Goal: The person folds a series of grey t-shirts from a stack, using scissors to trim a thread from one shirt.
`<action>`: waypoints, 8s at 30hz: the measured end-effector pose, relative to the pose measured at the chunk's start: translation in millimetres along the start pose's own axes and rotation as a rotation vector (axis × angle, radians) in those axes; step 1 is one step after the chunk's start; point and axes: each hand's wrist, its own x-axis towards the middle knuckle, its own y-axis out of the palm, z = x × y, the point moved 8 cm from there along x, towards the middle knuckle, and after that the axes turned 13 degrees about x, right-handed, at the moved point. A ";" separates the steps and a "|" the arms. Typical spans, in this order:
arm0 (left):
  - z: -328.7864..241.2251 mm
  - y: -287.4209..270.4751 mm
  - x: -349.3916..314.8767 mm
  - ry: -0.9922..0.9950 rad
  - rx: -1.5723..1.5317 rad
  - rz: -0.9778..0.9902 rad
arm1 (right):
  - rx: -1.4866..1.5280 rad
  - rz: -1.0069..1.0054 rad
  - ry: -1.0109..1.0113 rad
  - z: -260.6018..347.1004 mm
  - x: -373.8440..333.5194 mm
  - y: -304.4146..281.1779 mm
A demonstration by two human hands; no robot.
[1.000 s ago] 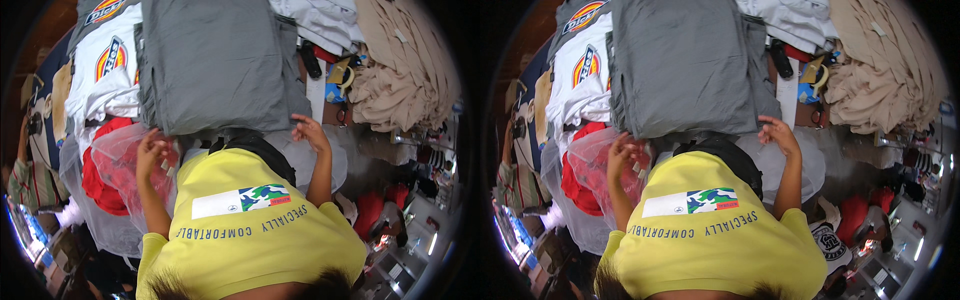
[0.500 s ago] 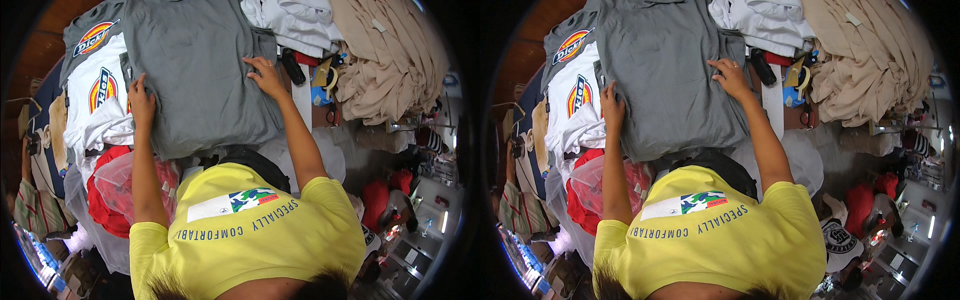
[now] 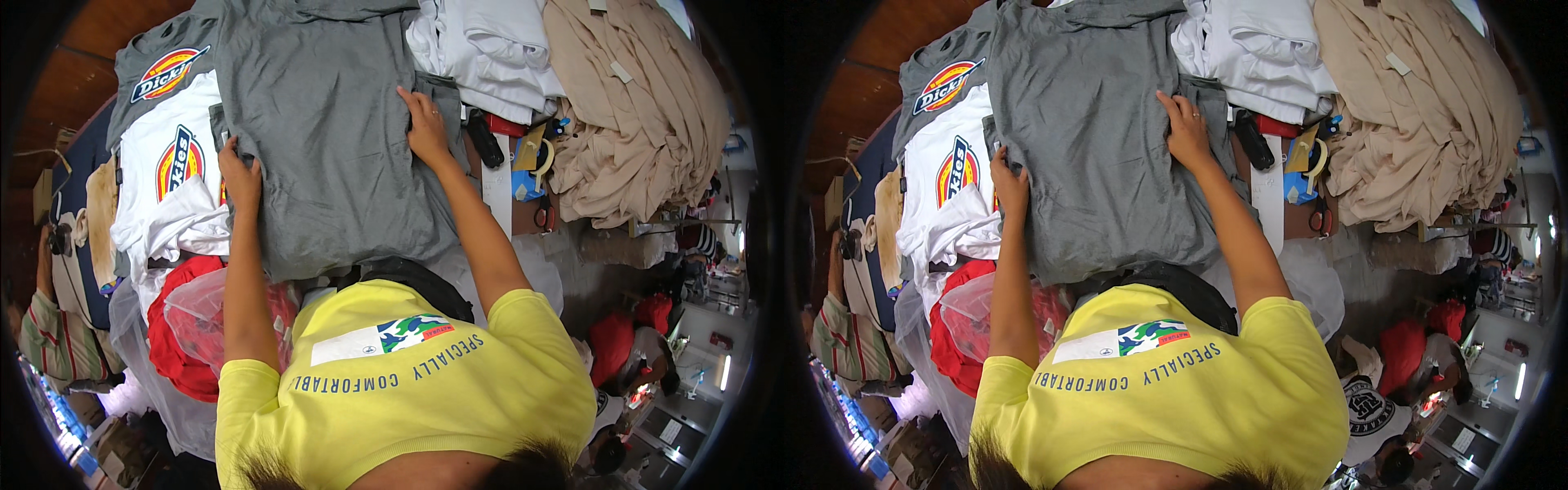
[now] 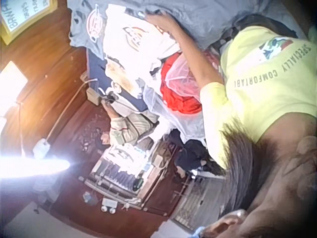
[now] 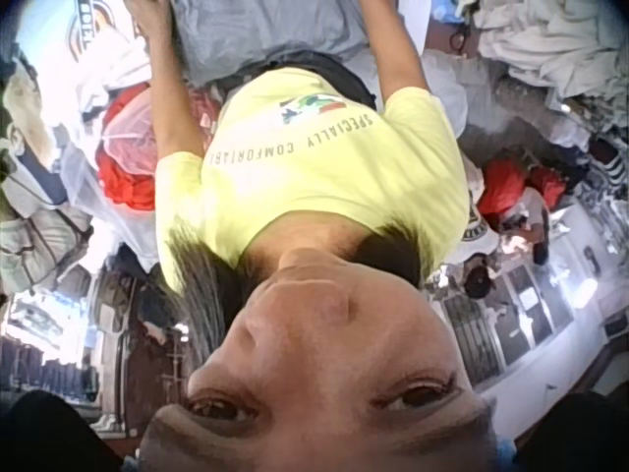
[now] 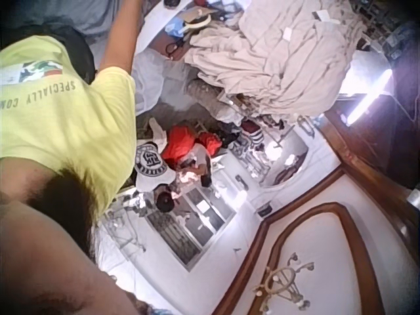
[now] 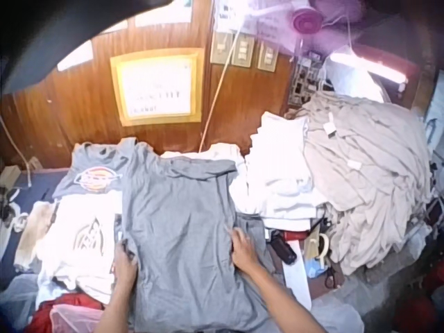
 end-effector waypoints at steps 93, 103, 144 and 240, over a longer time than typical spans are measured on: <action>8.1 -184.1 18.3 -0.230 -1.107 0.298 | 1.499 0.044 0.376 7.4 -70.1 -172.2; -38.9 -313.4 85.7 0.226 -1.115 0.100 | 1.456 -0.314 -0.092 96.0 -24.5 -323.9; -80.3 -18.6 -205.2 0.472 0.379 0.506 | -0.371 0.254 -0.044 15.0 -184.2 -3.6; 101.5 -87.5 -211.8 -0.834 -0.861 -0.042 | 0.424 -0.379 0.730 -130.5 -273.4 -94.2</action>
